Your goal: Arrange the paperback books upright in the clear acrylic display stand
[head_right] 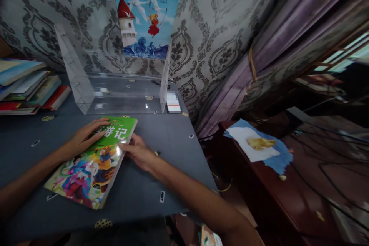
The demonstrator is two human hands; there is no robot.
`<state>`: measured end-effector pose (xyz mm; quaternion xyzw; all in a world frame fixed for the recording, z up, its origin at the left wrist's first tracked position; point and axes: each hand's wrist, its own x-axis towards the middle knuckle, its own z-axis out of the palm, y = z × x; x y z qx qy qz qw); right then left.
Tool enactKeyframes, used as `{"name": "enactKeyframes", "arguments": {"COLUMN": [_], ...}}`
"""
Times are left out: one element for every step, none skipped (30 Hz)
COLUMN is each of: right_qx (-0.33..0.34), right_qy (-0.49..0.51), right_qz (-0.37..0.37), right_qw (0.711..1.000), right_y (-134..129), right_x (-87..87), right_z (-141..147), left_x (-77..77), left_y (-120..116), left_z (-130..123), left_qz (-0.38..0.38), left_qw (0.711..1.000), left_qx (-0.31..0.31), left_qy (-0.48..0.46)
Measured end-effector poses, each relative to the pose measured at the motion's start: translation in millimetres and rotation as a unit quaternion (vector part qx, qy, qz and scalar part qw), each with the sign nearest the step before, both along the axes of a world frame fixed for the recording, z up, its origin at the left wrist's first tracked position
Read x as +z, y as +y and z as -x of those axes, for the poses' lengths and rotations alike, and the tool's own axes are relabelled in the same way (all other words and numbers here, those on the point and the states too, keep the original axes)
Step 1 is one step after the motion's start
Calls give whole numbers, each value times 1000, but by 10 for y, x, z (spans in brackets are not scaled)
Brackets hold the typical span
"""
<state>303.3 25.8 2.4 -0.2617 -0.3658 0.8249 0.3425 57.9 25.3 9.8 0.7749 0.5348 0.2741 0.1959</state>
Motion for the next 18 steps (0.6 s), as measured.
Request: {"name": "enactKeyframes", "arguments": {"right_qx": [19,43,71,104,142,176,200,208,194,160,109,46,-18,-76,-121,-148,-161,-163], "right_qy": [-11,-25,-44,-70,-105,-147,-195,-245,-296,-343,-381,-409,-425,-429,-424,-414,-403,-392], "right_qz": [1,4,7,8,5,-7,-28,-60,-102,-152,-206,-258,-306,-348,-382,-410,-433,-452], "right_qw": [1000,999,997,992,984,973,960,945,930,913,895,874,852,830,812,799,790,784], "right_y": [-1,10,35,75,127,189,257,327,394,454,503,540,564,574,573,563,548,530], "right_x": [10,22,38,58,81,108,137,166,195,220,241,255,261,259,247,229,205,179], "right_z": [-7,-23,-50,-89,-138,-197,-262,-330,-396,-458,-510,-552,-580,-596,-600,-595,-584,-569], "left_x": [8,12,13,10,5,0,-6,-12,-17,-22,-25,-28,-29,-28,-27,-25,-23,-20], "left_y": [35,64,85,98,103,102,96,89,80,73,67,63,60,59,59,59,60,61], "left_z": [29,49,61,65,63,57,49,41,35,30,29,29,31,34,37,39,41,41], "left_qz": [8,12,14,12,9,5,2,-2,-7,-13,-19,-25,-30,-32,-33,-32,-32,-32], "left_qw": [1000,1000,999,998,998,996,995,994,992,991,989,989,988,988,988,988,988,988], "left_qx": [-11,-20,-26,-29,-29,-29,-30,-33,-36,-40,-43,-46,-47,-46,-45,-45,-45,-47], "left_qy": [8,19,33,48,64,79,93,106,118,129,137,142,144,144,143,142,141,141]}}
